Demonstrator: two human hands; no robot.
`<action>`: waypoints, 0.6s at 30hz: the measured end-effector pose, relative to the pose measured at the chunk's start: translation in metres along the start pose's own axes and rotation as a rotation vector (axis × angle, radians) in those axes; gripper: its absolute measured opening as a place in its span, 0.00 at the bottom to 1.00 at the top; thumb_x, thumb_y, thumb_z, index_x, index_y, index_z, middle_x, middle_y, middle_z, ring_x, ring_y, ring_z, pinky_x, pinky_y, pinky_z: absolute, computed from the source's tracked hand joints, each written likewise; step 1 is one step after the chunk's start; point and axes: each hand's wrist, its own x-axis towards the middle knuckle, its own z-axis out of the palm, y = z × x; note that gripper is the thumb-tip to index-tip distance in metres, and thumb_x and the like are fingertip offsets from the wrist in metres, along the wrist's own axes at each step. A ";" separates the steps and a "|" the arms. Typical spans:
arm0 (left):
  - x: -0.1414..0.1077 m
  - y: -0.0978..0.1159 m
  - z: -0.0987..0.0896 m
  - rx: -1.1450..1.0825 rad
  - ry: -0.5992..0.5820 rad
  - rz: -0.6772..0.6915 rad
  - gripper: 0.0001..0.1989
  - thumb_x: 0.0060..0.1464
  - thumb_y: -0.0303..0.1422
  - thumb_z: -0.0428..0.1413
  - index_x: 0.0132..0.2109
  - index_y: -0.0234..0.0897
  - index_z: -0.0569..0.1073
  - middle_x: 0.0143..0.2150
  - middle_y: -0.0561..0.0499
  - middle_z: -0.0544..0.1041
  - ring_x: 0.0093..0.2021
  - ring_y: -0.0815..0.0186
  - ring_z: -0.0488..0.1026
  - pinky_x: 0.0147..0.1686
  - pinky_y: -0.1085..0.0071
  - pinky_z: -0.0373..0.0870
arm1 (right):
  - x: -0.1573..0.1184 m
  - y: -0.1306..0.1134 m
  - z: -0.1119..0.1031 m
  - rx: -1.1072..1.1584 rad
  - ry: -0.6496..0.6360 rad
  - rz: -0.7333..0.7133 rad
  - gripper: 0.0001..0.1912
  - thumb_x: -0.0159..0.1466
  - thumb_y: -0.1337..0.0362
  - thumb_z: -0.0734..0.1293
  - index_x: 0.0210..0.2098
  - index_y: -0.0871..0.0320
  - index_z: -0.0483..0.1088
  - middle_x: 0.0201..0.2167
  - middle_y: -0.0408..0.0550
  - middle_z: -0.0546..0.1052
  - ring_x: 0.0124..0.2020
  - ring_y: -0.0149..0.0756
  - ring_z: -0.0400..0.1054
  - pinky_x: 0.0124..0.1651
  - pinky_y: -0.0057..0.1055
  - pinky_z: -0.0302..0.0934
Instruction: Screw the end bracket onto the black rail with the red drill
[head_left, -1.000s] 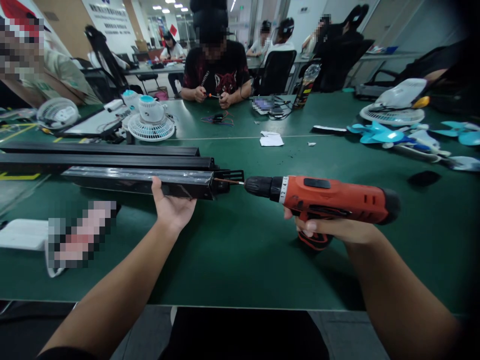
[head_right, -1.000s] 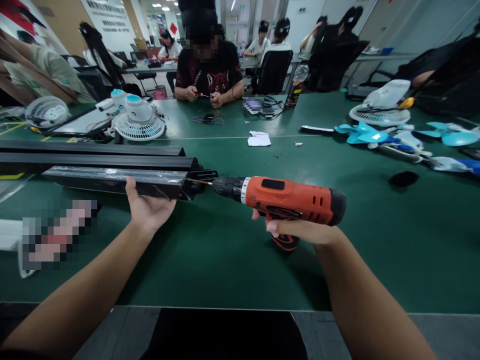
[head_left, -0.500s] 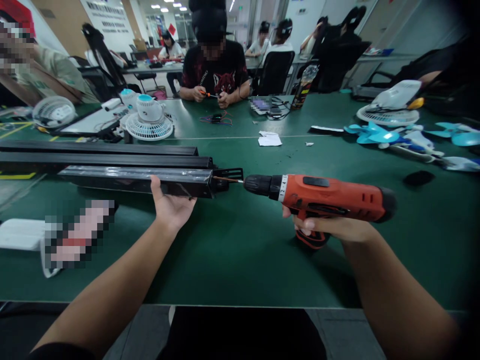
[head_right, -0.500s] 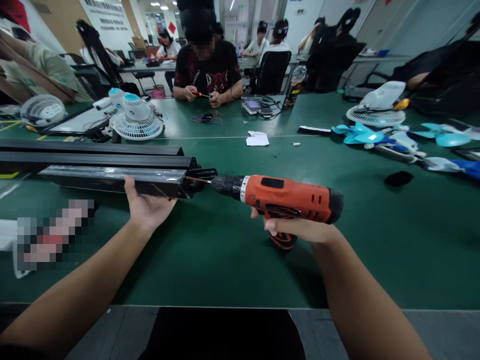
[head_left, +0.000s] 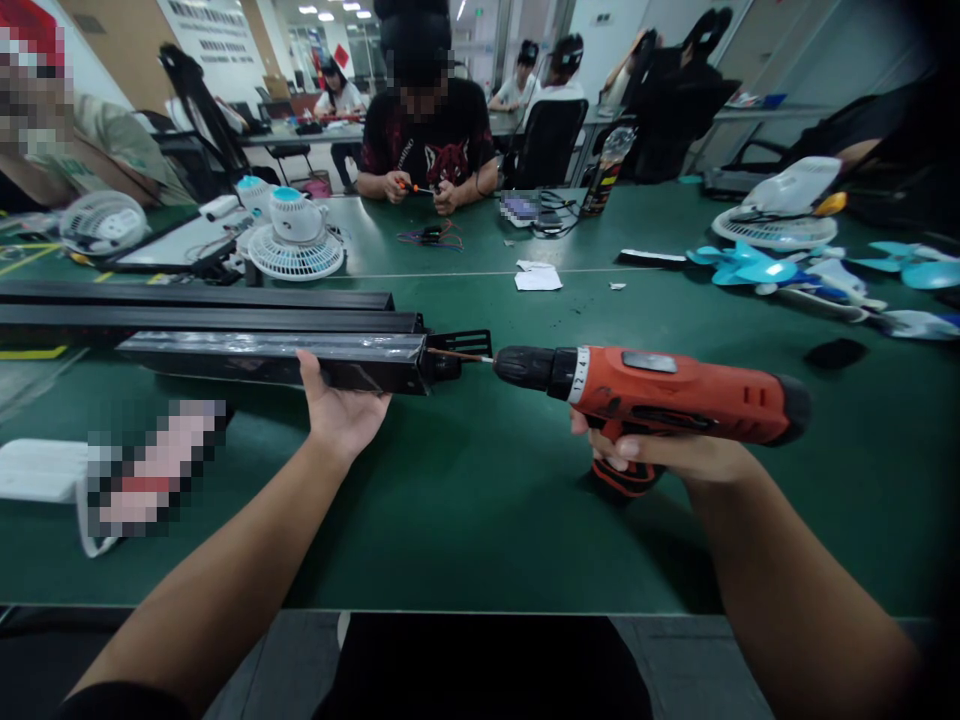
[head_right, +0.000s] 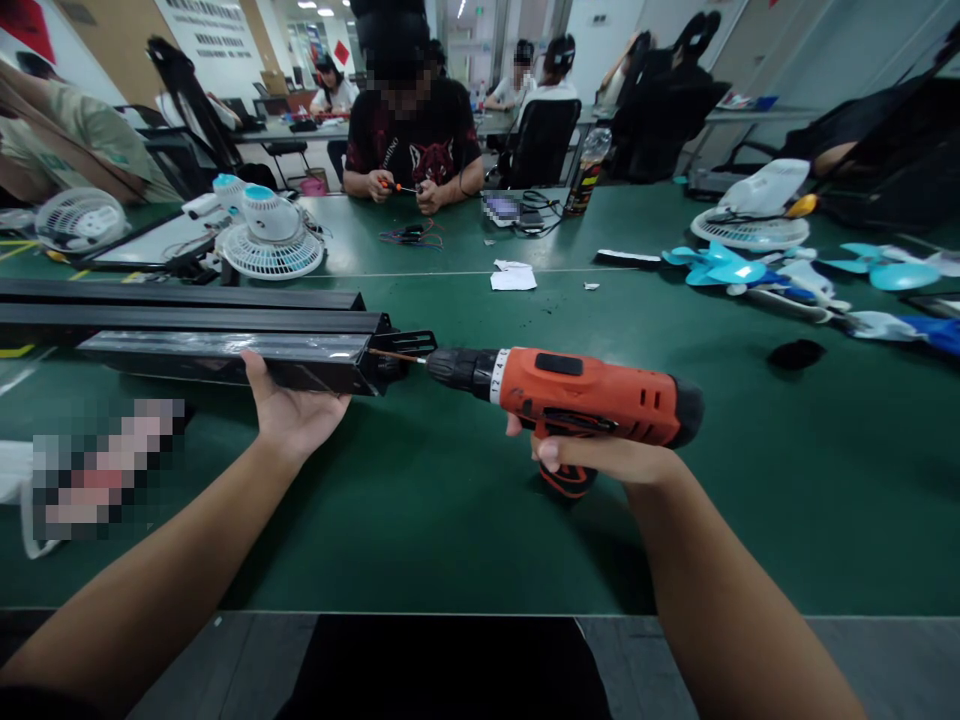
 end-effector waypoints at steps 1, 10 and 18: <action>0.000 0.000 0.001 -0.002 -0.004 0.004 0.39 0.71 0.70 0.54 0.72 0.50 0.80 0.58 0.47 0.92 0.64 0.53 0.86 0.63 0.60 0.83 | 0.000 0.000 0.000 0.001 0.004 0.001 0.16 0.70 0.53 0.83 0.52 0.54 0.87 0.28 0.41 0.79 0.24 0.31 0.71 0.28 0.28 0.74; -0.001 0.000 0.002 -0.039 -0.020 -0.003 0.42 0.71 0.72 0.52 0.75 0.50 0.78 0.65 0.45 0.89 0.69 0.51 0.84 0.65 0.58 0.82 | 0.002 -0.003 0.003 -0.028 0.017 -0.006 0.17 0.70 0.52 0.83 0.52 0.55 0.86 0.27 0.41 0.78 0.24 0.31 0.70 0.28 0.28 0.74; -0.002 0.003 0.004 -0.119 0.021 -0.043 0.49 0.69 0.76 0.45 0.78 0.50 0.74 0.71 0.44 0.85 0.73 0.49 0.80 0.66 0.56 0.81 | 0.003 -0.008 0.007 -0.040 0.001 -0.022 0.17 0.72 0.52 0.82 0.52 0.56 0.86 0.25 0.41 0.77 0.23 0.32 0.70 0.26 0.26 0.72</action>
